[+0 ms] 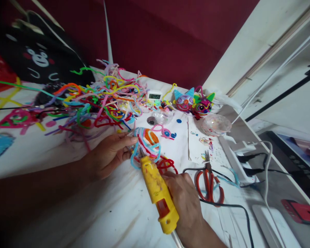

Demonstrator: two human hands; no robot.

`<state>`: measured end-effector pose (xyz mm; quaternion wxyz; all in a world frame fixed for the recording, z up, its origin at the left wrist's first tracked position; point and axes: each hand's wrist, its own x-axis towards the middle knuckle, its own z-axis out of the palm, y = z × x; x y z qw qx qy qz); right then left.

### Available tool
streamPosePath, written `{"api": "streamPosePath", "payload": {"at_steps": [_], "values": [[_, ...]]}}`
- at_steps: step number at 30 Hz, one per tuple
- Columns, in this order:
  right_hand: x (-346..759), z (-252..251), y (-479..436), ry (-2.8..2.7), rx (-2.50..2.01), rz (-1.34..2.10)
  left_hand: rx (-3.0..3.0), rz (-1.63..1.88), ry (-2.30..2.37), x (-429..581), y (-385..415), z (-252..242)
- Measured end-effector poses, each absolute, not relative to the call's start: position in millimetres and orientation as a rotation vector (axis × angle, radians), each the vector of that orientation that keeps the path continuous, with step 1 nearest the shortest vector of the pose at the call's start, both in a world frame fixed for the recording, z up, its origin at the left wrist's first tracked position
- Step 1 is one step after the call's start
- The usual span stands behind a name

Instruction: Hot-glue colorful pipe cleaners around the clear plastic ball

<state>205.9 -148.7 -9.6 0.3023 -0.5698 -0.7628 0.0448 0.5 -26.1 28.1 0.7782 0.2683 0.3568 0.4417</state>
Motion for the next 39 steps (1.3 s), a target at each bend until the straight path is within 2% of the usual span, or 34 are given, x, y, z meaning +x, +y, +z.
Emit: {"api": "streamPosePath", "payload": {"at_steps": [39], "values": [[211, -18, -150, -2.058, -1.464, 0.127, 0.604, 0.922, 0.763, 4, -30, 23]]}}
